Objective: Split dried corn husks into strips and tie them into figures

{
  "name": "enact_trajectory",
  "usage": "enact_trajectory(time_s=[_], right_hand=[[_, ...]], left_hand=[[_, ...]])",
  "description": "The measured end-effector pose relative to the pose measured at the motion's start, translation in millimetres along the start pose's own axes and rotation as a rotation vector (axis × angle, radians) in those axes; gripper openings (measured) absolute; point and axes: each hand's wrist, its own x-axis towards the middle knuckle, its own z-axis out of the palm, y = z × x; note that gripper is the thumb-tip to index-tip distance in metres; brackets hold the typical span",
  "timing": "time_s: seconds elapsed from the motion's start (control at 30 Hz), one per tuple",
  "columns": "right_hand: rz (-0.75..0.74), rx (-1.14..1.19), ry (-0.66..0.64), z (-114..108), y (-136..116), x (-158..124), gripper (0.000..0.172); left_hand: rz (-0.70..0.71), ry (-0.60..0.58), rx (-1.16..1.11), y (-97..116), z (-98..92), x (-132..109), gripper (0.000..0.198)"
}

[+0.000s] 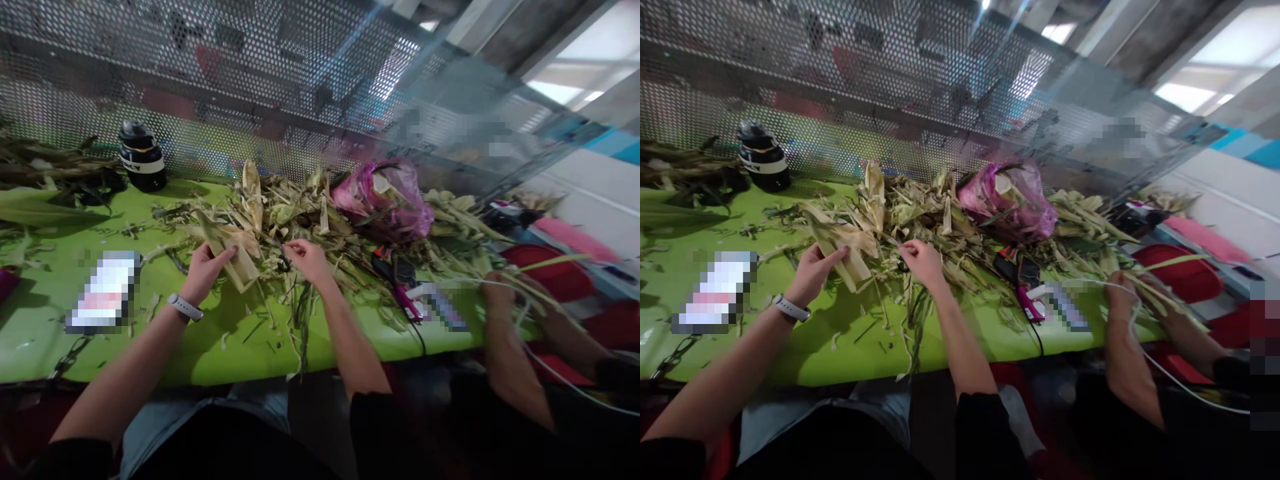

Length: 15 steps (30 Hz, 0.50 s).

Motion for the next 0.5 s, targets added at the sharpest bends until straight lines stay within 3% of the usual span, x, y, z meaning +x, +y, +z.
enact_trajectory(time_s=[0.1, 0.2, 0.33, 0.4, 0.5], right_hand=[[-0.248, 0.253, -0.279, 11, -31, -8, 0.039], [-0.421, 0.273, -0.24, 23, -50, -11, 0.032], [-0.316, 0.371, -0.122, 28, -46, -10, 0.033], [-0.271, 0.405, -0.157, 29, -41, -10, 0.03], [-0.36, 0.354, -0.215, 34, -40, -14, 0.027]], left_hand=[[-0.032, -0.11, 0.079, -1, 2.6, -2, 0.035], [-0.056, -0.125, 0.108, -2, 3.1, -2, 0.035], [-0.051, -0.086, 0.122, -3, 0.5, 1, 0.036], [-0.053, -0.096, 0.139, -3, 0.3, 1, 0.036], [-0.063, -0.142, 0.178, -3, 3.6, -3, 0.035]])
